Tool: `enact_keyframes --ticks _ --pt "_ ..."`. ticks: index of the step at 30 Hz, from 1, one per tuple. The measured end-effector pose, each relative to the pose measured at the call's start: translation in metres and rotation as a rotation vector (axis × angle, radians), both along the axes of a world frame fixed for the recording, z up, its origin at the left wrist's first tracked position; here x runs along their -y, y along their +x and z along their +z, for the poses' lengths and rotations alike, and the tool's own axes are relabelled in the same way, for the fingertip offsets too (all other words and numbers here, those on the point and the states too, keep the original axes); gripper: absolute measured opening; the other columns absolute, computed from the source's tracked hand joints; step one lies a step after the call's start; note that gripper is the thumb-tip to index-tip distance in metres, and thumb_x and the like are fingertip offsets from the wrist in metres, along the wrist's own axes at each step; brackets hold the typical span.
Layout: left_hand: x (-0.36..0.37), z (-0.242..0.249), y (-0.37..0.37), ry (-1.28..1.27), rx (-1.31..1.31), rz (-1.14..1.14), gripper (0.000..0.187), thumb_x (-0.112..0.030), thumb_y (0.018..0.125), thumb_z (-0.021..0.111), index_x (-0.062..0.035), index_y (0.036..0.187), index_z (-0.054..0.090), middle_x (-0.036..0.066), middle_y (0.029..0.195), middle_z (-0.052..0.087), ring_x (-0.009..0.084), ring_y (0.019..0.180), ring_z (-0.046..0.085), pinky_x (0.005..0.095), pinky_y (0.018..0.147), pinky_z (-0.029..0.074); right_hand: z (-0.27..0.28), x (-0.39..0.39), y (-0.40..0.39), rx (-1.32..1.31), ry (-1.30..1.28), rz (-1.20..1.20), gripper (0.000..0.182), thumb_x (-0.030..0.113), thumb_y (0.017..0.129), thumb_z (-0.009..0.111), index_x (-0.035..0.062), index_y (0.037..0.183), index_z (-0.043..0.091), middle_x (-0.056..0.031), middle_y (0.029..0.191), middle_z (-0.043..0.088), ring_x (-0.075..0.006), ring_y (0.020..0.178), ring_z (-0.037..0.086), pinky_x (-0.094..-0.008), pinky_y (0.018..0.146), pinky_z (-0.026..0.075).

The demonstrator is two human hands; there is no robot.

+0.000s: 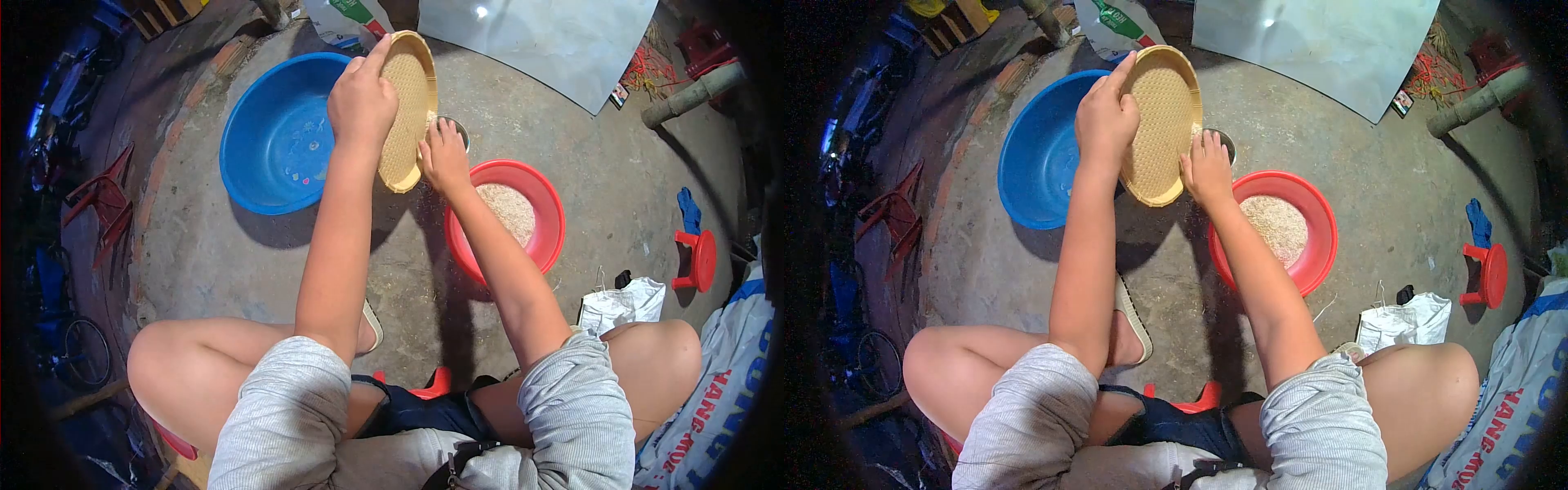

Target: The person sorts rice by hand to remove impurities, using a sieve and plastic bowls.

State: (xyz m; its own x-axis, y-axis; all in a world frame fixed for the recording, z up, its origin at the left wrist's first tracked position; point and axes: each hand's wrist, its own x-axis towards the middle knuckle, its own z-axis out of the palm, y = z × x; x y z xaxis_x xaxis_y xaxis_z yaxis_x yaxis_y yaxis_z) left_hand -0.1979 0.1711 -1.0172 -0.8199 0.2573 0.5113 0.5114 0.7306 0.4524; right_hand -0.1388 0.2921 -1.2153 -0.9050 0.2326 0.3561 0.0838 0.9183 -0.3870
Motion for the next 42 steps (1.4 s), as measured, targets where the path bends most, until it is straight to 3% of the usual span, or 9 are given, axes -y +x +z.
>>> enact_keyframes --ticks 4,11,16,24,30,33,37,40,42 --pt "-0.009 0.003 0.010 -0.009 -0.079 -0.107 0.053 -0.006 0.074 0.049 -0.0272 0.123 0.052 0.009 0.090 0.059 0.0262 0.081 0.059 0.0374 0.072 0.048 0.000 -0.002 -0.007 -0.047 0.021 0.133 0.052 0.033 0.090 0.044 -0.0019 0.128 0.039 -0.0191 0.137 0.035 -0.0394 0.126 0.032 -0.0484 0.102 0.028" --pt "-0.012 0.000 0.014 -0.004 -0.110 -0.126 0.057 -0.005 0.072 0.052 -0.0325 0.122 0.052 0.004 0.087 0.059 0.0224 0.077 0.060 0.0340 0.067 0.049 -0.005 -0.010 0.002 0.057 -0.026 0.007 0.052 0.030 0.089 0.045 0.0003 0.131 0.037 -0.0156 0.138 0.033 -0.0359 0.128 0.031 -0.0466 0.102 0.029" --pt "-0.015 0.003 0.018 -0.006 -0.181 -0.202 0.058 -0.005 0.070 0.054 -0.0336 0.121 0.053 0.001 0.089 0.061 0.0211 0.076 0.060 0.0325 0.065 0.050 -0.007 -0.012 0.002 0.012 0.063 0.168 0.051 0.028 0.089 0.046 0.0010 0.131 0.037 -0.0161 0.138 0.033 -0.0352 0.127 0.031 -0.0462 0.102 0.030" --pt "-0.015 -0.006 0.025 -0.032 -0.263 -0.272 0.060 -0.002 0.068 0.055 -0.0320 0.120 0.054 -0.001 0.096 0.062 0.0195 0.079 0.061 0.0304 0.064 0.050 -0.026 -0.026 0.027 0.038 0.039 0.176 0.037 0.020 0.085 0.050 0.0010 0.117 0.050 -0.0143 0.129 0.045 -0.0333 0.126 0.034 -0.0442 0.103 0.029" --pt "-0.017 -0.002 0.048 -0.114 -0.270 -0.364 0.062 -0.004 0.067 0.059 -0.0325 0.122 0.053 0.000 0.098 0.062 0.0206 0.080 0.061 0.0304 0.064 0.050 -0.004 -0.040 0.049 -0.075 0.066 -0.030 0.043 0.019 0.083 0.052 0.0025 0.122 0.047 -0.0160 0.134 0.039 -0.0341 0.127 0.033 -0.0468 0.104 0.027" --pt "-0.022 0.000 0.057 -0.139 -0.333 -0.432 0.062 -0.008 0.066 0.062 -0.0336 0.122 0.053 -0.001 0.103 0.062 0.0202 0.078 0.061 0.0297 0.065 0.050 0.007 -0.053 0.069 0.117 0.179 -0.298 0.060 0.025 0.079 0.059 0.0103 0.133 0.038 -0.0122 0.141 0.031 -0.0360 0.130 0.027 -0.0503 0.104 0.024" --pt "-0.017 0.006 0.059 -0.129 -0.393 -0.401 0.065 -0.005 0.064 0.060 -0.0332 0.122 0.052 -0.001 0.107 0.062 0.0183 0.078 0.060 0.0286 0.066 0.050 0.011 -0.092 0.114 0.276 0.217 -0.384 0.064 0.023 0.076 0.062 0.0147 0.134 0.037 -0.0101 0.141 0.031 -0.0312 0.131 0.026 -0.0497 0.105 0.023" --pt "-0.005 0.007 0.052 -0.045 -0.363 -0.318 0.063 -0.004 0.067 0.058 -0.0339 0.122 0.052 -0.002 0.104 0.062 0.0196 0.079 0.059 0.0326 0.063 0.050 0.011 -0.129 0.150 0.277 0.270 -0.318 0.060 0.018 0.075 0.062 0.0127 0.131 0.040 -0.0113 0.135 0.038 -0.0315 0.122 0.040 -0.0488 0.097 0.035" --pt "0.003 0.007 0.041 0.225 -0.344 -0.059 0.060 -0.004 0.069 0.053 -0.0319 0.123 0.052 0.001 0.102 0.063 0.0229 0.079 0.060 0.0361 0.067 0.049 0.033 -0.145 0.171 0.442 -0.002 -0.360 0.049 0.015 0.074 0.064 0.0096 0.120 0.048 -0.0113 0.122 0.050 -0.0329 0.106 0.052 -0.0453 0.085 0.045"
